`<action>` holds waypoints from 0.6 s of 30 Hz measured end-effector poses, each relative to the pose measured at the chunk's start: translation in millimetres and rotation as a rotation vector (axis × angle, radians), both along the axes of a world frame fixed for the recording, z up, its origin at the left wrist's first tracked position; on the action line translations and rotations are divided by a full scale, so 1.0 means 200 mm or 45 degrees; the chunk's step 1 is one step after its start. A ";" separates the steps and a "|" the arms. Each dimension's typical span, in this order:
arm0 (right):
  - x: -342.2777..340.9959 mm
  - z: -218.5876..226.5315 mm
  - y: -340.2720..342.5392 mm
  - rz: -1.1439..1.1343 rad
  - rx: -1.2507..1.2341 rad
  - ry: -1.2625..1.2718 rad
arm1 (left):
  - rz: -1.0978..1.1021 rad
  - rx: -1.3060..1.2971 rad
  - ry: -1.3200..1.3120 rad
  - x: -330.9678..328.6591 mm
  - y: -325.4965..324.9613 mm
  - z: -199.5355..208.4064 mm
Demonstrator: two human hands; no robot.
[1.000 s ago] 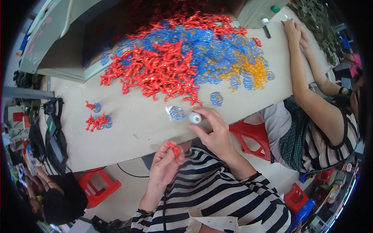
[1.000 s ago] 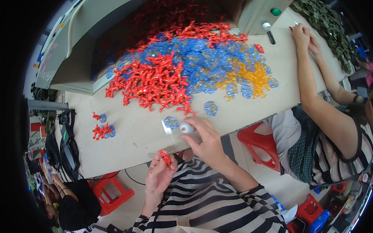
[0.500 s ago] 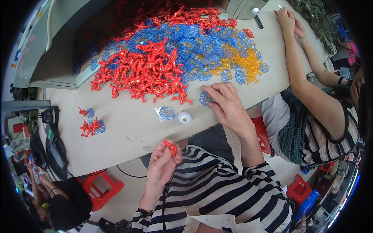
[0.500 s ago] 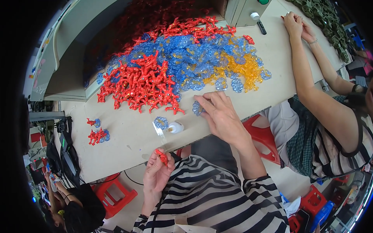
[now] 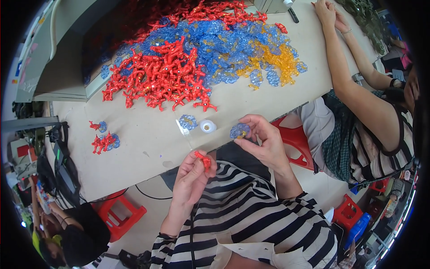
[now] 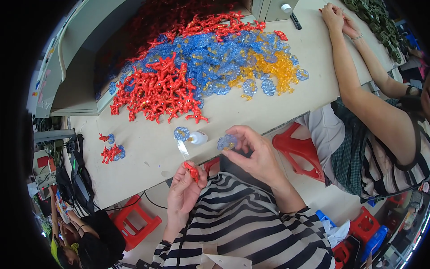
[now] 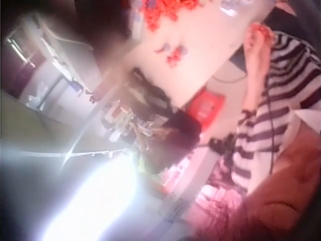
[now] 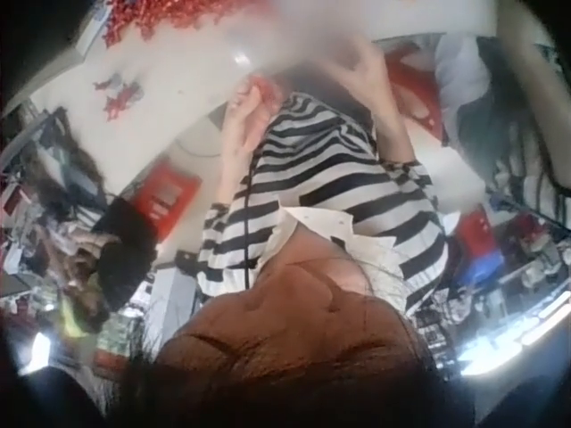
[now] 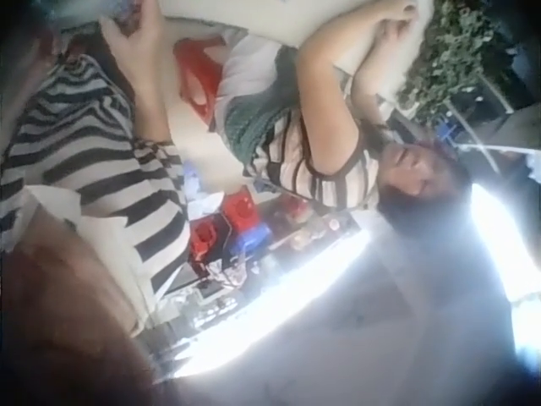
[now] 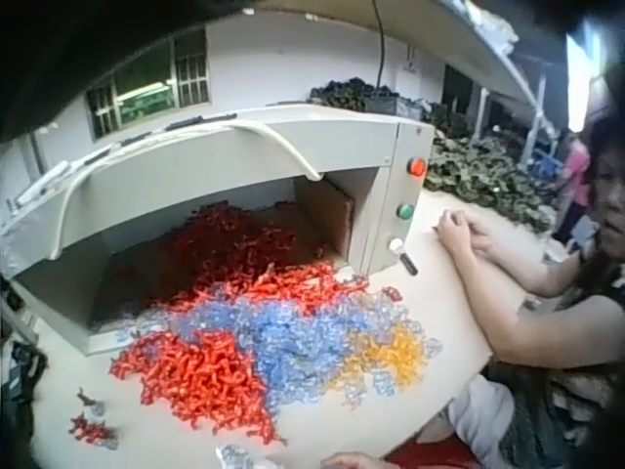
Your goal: The person assembles toy figures by applying glue to the figures from a bottle and attaching them onto plastic bases by hand.
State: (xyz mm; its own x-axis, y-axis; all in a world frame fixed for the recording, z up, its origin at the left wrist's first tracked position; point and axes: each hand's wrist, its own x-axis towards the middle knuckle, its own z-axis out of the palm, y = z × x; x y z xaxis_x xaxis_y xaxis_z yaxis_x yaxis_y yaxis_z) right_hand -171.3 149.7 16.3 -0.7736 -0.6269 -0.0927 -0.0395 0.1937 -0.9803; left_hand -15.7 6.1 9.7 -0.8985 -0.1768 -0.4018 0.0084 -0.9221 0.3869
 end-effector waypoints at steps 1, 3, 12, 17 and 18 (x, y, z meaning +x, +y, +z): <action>0.02 0.00 0.00 0.009 -0.026 -0.048 | 0.008 -0.060 -0.013 -0.01 0.01 0.01; 0.06 0.02 0.01 0.026 -0.055 -0.102 | 0.024 -0.124 -0.033 -0.03 0.02 0.01; 0.14 0.10 -0.01 0.285 0.014 0.097 | -0.008 -0.100 -0.005 -0.01 0.04 -0.03; 0.13 0.09 0.02 0.394 -0.023 -0.160 | -0.016 -0.092 -0.003 -0.01 0.02 -0.02; 0.13 0.09 0.02 0.414 -0.046 -0.338 | -0.022 -0.097 -0.006 0.00 0.02 -0.03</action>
State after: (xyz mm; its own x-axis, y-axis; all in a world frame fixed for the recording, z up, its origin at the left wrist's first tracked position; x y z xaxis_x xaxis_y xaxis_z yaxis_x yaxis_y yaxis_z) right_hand -145.9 154.4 34.4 -0.4872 -0.8409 -0.2356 0.1624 0.1778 -0.9706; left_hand -16.6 10.7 4.1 -0.8998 -0.1916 -0.3920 -0.0091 -0.8899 0.4560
